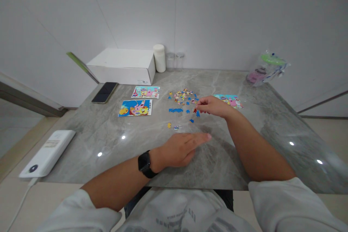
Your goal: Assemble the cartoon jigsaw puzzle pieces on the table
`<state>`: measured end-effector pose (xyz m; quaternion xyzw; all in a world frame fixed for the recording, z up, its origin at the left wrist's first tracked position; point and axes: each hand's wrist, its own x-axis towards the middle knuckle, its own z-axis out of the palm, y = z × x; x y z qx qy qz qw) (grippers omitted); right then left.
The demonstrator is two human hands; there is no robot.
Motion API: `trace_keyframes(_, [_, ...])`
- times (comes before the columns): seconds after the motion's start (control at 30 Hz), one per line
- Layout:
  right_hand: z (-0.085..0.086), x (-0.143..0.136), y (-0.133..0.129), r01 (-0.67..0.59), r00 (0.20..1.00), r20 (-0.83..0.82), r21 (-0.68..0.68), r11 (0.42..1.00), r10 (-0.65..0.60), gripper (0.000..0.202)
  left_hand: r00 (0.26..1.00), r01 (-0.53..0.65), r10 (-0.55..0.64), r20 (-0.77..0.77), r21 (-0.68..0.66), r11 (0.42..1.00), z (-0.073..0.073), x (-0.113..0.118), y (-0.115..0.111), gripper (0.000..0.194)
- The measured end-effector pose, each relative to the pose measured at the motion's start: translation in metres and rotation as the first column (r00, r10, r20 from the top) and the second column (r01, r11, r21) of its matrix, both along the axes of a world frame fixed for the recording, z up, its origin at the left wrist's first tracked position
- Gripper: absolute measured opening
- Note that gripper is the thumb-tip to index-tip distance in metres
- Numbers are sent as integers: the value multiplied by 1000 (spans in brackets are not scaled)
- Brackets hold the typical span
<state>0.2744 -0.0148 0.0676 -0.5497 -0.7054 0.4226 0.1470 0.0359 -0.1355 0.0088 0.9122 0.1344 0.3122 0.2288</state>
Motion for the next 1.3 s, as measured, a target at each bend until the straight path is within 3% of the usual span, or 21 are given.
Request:
trace_keyframes(0.1, [-2, 1, 1, -14, 1000, 7, 3, 1000, 14, 32, 998, -49, 47, -45, -44, 998, 2, 2, 0, 65])
trace_keyframes(0.2, [-2, 0, 0, -29, 999, -17, -10, 1000, 29, 34, 976, -218, 211, -56, -195, 956, 4, 4, 3, 42])
trace_keyframes(0.27, [-2, -2, -2, -40, 997, -63, -32, 999, 38, 34, 929, -353, 369, -39, -396, 847, 4, 6, 7, 27])
trace_keyframes(0.33, [-1, -7, -6, -59, 991, -122, -55, 997, 52, 35, 873, -382, 488, 3, -618, 687, 2, 8, 13, 22])
trace_keyframes(0.4, [1, -14, -11, -95, 981, -175, -77, 993, 80, 35, 833, -294, 549, 69, -785, 545, 0, 9, 18, 30])
trace_keyframes(0.5, [4, -25, -20, -152, 969, -212, -100, 983, 128, 32, 806, -147, 582, 107, -917, 372, -1, 11, 23, 42])
trace_keyframes(0.6, [6, -33, -26, -175, 965, -216, -114, 978, 148, 30, 799, -86, 595, 93, -961, 265, 2, 12, 22, 48])
trace_keyframes(0.77, [7, -37, -29, -178, 965, -214, -126, 976, 148, 30, 787, -66, 606, 115, -961, 268, 6, 15, 21, 42])
trace_keyframes(1.0, [0, -27, -22, -132, 963, -250, -98, 986, 104, 36, 776, -50, 623, 100, -974, 220, 5, 13, 22, 43])
trace_keyframes(1.3, [9, -32, -28, -230, 962, -176, -117, 966, 208, 36, 776, -53, 624, 90, -977, 207, 5, 13, 23, 45])
